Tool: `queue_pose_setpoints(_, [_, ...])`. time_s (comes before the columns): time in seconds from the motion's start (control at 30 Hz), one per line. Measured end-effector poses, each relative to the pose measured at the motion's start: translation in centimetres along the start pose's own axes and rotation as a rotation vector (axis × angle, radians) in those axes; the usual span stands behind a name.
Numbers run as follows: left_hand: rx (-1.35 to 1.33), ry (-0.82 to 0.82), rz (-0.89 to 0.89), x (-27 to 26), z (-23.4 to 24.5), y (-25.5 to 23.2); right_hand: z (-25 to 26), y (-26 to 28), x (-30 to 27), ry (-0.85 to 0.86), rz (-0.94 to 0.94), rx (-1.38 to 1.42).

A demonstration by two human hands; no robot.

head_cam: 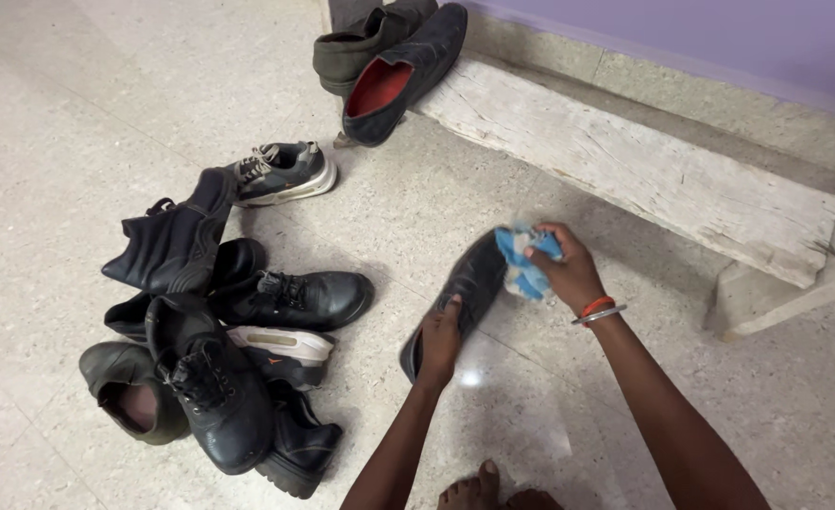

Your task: The person wipes the exterior of a black shoe using a blue cloth. They rotate the shoe to clean different sides, including the sole and heel, before placing it on a nearby wooden bench. The person then picks up a second black shoe and begins wiping it with the same cloth.

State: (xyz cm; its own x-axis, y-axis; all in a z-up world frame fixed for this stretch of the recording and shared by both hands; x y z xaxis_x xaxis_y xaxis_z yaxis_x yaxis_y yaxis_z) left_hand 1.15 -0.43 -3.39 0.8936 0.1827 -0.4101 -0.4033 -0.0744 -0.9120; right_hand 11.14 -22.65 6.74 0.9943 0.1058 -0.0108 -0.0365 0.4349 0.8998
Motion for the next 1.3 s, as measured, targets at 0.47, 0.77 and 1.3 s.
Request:
queue_pose_setpoints(0.47, [0.349, -0.072, -0.424, 4.2, -2.1, 8.4, -5.3, -2.0, 0.3, -0.108, 0.220, -0.130])
queue_pose_setpoints(0.77, [0.087, -0.028, -0.374, 3.7, -0.8, 4.6, -1.1, 0.1, 0.5, -0.420, 0.074, -0.043])
queue_pose_setpoints(1.3, [-0.560, 0.063, 0.224, 4.3, -2.2, 1.7, -6.6, -3.8, -3.9, 0.058, 0.573, -0.566])
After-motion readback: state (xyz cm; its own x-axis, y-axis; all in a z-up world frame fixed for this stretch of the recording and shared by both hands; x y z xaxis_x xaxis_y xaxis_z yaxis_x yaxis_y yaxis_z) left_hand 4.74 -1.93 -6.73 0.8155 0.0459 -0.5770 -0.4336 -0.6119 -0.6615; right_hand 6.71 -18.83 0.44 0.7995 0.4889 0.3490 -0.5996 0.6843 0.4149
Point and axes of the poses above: each hand's wrist, its own x-axis towards the middle knuckle, its own z-axis out of the back of the hand, y = z × x, the point moved 1 cm from there along x, towards the middle knuckle, and after that the axes turned 4 degrees about -x, right-handed, at the moved point
